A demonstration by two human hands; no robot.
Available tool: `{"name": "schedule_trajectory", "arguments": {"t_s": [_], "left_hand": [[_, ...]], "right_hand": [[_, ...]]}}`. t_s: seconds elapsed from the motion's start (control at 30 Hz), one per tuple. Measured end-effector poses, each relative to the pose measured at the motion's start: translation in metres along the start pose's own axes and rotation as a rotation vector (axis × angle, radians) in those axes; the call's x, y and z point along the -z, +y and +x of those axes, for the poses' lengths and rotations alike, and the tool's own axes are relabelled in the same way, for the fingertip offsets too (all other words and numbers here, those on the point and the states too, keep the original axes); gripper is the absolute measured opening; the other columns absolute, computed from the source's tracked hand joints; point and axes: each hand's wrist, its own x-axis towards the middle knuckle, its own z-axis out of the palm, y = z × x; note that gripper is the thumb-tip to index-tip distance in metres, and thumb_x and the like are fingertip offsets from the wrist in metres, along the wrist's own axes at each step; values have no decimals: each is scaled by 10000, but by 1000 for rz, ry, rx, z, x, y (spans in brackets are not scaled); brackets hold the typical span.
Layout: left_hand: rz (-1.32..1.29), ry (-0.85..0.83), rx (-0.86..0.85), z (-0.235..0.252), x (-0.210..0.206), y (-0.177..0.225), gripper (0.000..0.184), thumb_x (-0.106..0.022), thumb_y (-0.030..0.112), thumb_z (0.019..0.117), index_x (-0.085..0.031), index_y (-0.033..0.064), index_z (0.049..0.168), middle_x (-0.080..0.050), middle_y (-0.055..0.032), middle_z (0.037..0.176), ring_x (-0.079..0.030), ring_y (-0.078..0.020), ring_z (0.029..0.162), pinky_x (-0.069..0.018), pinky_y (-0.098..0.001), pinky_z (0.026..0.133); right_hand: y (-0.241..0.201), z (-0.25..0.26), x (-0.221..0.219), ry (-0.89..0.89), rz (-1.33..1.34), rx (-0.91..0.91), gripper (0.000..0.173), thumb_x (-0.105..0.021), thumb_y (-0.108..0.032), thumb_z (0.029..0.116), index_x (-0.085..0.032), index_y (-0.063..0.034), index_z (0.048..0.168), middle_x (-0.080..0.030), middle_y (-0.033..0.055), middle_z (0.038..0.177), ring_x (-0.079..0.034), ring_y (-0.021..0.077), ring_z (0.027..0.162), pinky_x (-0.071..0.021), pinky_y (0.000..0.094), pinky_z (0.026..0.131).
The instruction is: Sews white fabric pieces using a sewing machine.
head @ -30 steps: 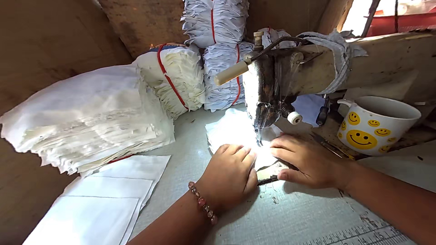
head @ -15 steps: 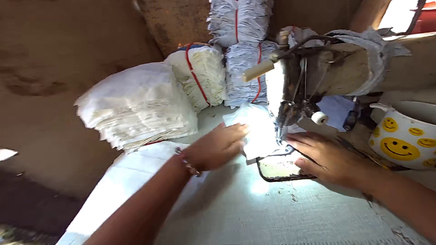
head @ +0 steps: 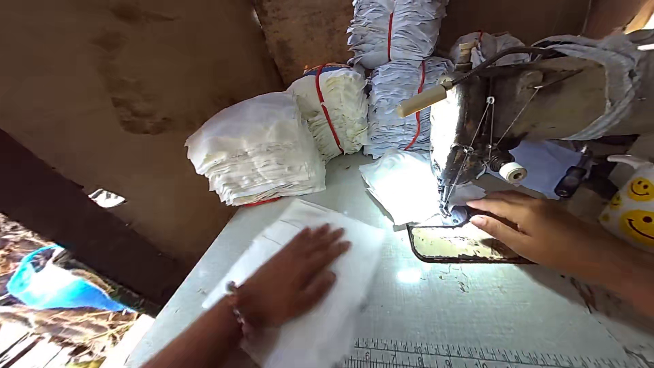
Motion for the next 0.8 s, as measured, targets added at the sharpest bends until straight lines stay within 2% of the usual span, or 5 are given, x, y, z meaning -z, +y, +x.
{"name": "schedule_trajectory", "arguments": {"t_s": [0.17,0.33,0.47,0.7,0.8], "left_hand": [[-40,44,-217,45,-33,96,469,-354,340,1084,-561,175,1471,-499,-48,1568,-414,-292,1487,-308,-667,1162],[-47,-118,-67,85,-31,128,532,-321,369,1070,-448,199,1558,-388,-6,1643,-281,-301,1549,-161,-775,1134],[-20,-159,-8,109,-23,117,569,-379,470,1046,-460,215,1548,-447,-20,1599,-317,-330,1527,-136,-824,1095],[-3,-345,161,135,-7,99,640,-348,574,1037,-366,266,1598,-352,-6,1650,-201,-330,1560,-132,-799,1103],[98,14,-65,125,-25,88,543,-381,508,1029,-599,204,1424,-600,-43,1445,-497,-309,1396,-322,-702,1086]], "right_hand": [[-10,-10,1,-65,200,32,322,-542,-394,962,-791,-192,936,-707,-72,855,-655,11,797,-556,212,709],[-11,-8,4,-61,238,58,280,-602,-351,946,-787,-148,1002,-690,-17,933,-655,52,857,-560,221,749],[-7,-9,-1,-86,253,246,303,-527,-305,996,-783,-146,961,-738,-17,1022,-670,61,1008,-537,210,887],[-2,7,-2,-228,209,170,328,-502,-238,1027,-783,-73,1061,-734,59,1134,-686,148,1068,-549,309,935],[3,3,-8,-159,168,244,350,-487,-291,1032,-773,-97,1085,-730,43,1129,-678,129,1088,-541,285,948]]}}
